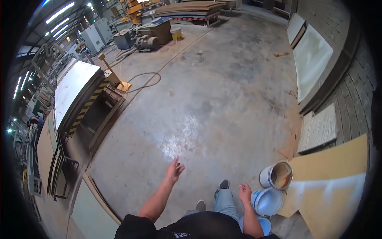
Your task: The recorder is collecting buckets of liquid and pouring them into a large machine intake on a production floor.
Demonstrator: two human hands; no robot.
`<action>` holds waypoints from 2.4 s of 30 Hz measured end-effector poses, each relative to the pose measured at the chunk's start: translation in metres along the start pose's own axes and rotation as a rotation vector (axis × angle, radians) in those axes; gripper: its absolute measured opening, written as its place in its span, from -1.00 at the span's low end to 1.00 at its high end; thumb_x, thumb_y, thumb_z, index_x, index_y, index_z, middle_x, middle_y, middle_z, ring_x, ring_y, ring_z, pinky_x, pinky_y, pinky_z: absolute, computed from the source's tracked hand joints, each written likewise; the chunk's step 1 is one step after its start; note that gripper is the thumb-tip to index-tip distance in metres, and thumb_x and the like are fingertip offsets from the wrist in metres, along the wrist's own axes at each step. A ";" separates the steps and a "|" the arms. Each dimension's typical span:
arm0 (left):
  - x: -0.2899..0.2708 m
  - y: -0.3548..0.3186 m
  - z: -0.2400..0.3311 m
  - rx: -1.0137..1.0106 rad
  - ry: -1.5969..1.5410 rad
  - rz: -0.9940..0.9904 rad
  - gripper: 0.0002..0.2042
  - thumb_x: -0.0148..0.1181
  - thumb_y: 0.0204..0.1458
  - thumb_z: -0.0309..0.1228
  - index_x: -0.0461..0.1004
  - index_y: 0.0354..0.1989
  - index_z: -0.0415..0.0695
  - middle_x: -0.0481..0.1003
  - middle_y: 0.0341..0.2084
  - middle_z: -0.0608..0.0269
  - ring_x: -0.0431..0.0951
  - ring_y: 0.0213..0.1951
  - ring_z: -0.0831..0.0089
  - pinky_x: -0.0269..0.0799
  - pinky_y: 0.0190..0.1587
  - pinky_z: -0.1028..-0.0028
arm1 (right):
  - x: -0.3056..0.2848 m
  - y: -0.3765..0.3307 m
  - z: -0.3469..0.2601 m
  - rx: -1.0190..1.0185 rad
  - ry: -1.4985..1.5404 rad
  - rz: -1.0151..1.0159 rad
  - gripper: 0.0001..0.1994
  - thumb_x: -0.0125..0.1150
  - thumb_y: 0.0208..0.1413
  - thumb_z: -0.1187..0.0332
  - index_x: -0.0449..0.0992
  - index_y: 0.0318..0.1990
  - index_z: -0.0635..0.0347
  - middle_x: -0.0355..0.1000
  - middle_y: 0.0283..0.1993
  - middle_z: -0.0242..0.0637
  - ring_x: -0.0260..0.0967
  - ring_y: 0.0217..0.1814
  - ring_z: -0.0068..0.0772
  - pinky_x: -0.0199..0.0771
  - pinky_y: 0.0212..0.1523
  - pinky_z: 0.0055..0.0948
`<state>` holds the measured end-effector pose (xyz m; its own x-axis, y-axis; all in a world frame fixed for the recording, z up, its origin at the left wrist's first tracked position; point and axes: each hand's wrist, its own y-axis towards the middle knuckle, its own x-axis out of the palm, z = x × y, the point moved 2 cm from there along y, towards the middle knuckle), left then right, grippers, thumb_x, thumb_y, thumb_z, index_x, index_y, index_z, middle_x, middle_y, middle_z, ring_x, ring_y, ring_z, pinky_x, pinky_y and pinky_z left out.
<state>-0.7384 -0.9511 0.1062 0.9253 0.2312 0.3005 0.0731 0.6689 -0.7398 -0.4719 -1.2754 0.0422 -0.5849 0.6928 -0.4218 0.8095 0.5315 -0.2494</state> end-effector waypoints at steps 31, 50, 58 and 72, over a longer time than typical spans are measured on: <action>0.482 0.634 0.267 0.101 1.099 0.230 -0.52 0.18 -0.02 -0.12 0.47 -0.18 -0.40 0.54 -0.40 0.00 0.54 -0.43 0.14 0.44 -0.52 0.22 | 0.211 0.992 -0.235 0.147 -0.779 -0.449 -0.64 0.02 -0.03 0.11 0.55 -0.34 0.25 0.46 -0.30 -0.08 0.41 -0.25 -0.13 0.39 -0.16 -0.28; 0.853 1.007 0.563 -0.014 1.099 0.264 -0.59 0.29 -0.15 -0.18 0.57 -0.27 -0.33 0.58 -0.39 -0.07 0.60 -0.29 0.19 0.47 -0.17 0.31 | 0.548 1.648 -0.667 -0.085 -0.810 -0.519 -0.65 -0.03 0.06 0.11 0.56 -0.15 0.07 0.44 -0.05 -0.04 0.35 0.03 0.06 0.37 0.04 -0.14; 0.917 1.161 0.652 0.417 1.690 -0.413 -0.72 0.07 -0.08 -0.13 0.61 -0.28 0.07 0.57 -0.48 0.17 0.59 -0.38 0.21 0.45 -0.31 0.25 | 0.708 1.855 -0.815 -0.160 -0.768 -0.562 -0.60 0.01 0.03 0.06 0.55 -0.14 0.13 0.45 -0.06 -0.02 0.37 0.00 0.06 0.36 0.03 -0.17; 1.436 1.660 1.242 0.681 1.024 0.162 -0.52 0.20 -0.06 -0.11 0.49 -0.04 -0.22 0.52 -0.17 -0.13 0.54 -0.08 0.11 0.41 0.00 0.29 | 0.930 2.172 -0.960 0.133 -1.029 -0.780 -0.59 0.04 -0.02 0.10 0.56 -0.21 0.28 0.45 -0.08 0.10 0.40 -0.01 0.07 0.38 -0.01 -0.17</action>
<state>0.2497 1.3684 0.0573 0.7926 -0.1079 -0.6002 0.0058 0.9855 -0.1694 0.6928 0.9915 -0.0554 -0.6418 -0.4972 -0.5839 0.3085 0.5297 -0.7901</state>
